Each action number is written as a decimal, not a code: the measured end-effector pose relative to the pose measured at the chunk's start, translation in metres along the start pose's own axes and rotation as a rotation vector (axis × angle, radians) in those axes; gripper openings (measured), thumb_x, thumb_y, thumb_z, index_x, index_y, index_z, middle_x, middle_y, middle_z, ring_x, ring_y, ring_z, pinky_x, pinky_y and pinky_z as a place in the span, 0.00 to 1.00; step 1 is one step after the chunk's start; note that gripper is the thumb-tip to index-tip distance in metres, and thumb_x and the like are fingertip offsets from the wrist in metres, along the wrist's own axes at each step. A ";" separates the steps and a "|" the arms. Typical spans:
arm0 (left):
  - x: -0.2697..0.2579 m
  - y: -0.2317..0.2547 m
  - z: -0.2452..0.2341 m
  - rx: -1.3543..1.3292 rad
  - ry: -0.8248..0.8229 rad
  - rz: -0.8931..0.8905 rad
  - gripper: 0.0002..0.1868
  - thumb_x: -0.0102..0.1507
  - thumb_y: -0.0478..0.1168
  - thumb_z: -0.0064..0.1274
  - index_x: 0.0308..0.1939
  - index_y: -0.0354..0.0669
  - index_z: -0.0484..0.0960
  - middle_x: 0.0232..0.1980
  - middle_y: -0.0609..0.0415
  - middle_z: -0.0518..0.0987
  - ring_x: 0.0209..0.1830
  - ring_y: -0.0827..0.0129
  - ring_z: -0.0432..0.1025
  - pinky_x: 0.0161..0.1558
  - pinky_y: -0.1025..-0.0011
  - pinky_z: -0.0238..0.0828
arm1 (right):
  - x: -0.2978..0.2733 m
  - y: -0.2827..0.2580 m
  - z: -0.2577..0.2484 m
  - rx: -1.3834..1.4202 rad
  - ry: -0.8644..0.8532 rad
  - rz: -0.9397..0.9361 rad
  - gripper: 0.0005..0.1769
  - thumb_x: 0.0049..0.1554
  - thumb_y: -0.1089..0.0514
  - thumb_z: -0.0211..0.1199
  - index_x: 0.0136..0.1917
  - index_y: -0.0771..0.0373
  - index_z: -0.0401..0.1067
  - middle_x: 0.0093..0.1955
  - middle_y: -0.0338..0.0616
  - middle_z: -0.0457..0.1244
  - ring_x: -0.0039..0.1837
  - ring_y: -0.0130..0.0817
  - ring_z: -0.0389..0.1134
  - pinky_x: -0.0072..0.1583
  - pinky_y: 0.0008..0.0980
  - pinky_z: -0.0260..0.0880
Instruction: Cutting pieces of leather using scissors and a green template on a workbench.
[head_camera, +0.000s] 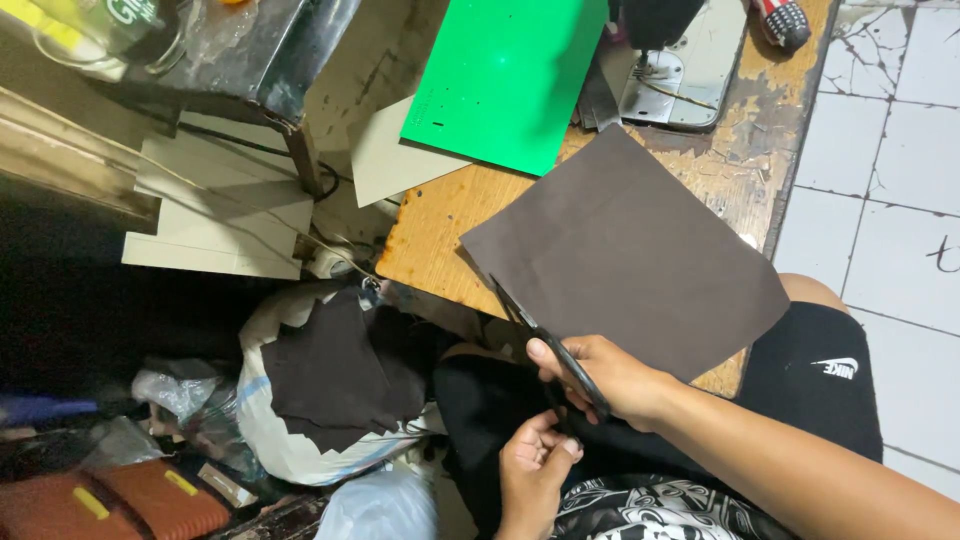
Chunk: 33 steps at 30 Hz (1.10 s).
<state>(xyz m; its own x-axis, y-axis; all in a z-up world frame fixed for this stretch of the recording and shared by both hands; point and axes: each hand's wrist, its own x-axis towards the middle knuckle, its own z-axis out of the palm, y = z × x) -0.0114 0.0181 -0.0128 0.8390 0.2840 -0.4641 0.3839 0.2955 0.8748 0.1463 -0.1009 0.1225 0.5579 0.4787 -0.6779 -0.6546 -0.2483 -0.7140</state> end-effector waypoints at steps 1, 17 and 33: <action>0.000 0.000 -0.001 0.002 0.000 0.002 0.22 0.57 0.27 0.58 0.57 0.31 0.82 0.30 0.50 0.82 0.31 0.73 0.76 0.41 0.73 0.81 | 0.002 0.001 0.001 0.001 -0.001 -0.002 0.32 0.58 0.35 0.58 0.44 0.71 0.72 0.22 0.43 0.51 0.24 0.31 0.52 0.27 0.30 0.52; 0.002 0.002 -0.011 0.005 0.019 0.116 0.22 0.57 0.30 0.60 0.56 0.30 0.83 0.27 0.51 0.82 0.28 0.71 0.76 0.38 0.72 0.79 | 0.015 -0.007 0.005 0.014 -0.002 -0.048 0.28 0.61 0.35 0.58 0.38 0.64 0.68 0.22 0.42 0.50 0.25 0.30 0.50 0.25 0.29 0.51; 0.004 -0.003 -0.016 0.021 0.078 0.108 0.20 0.56 0.29 0.60 0.54 0.31 0.84 0.26 0.50 0.81 0.26 0.69 0.77 0.37 0.73 0.77 | 0.017 -0.024 0.012 0.006 0.026 -0.019 0.29 0.60 0.34 0.60 0.39 0.63 0.68 0.22 0.42 0.50 0.24 0.29 0.49 0.25 0.29 0.51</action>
<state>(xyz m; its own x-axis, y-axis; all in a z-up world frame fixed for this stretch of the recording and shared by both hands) -0.0156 0.0333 -0.0197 0.8436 0.3837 -0.3757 0.3016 0.2403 0.9226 0.1654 -0.0766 0.1301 0.5835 0.4615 -0.6683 -0.6466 -0.2339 -0.7261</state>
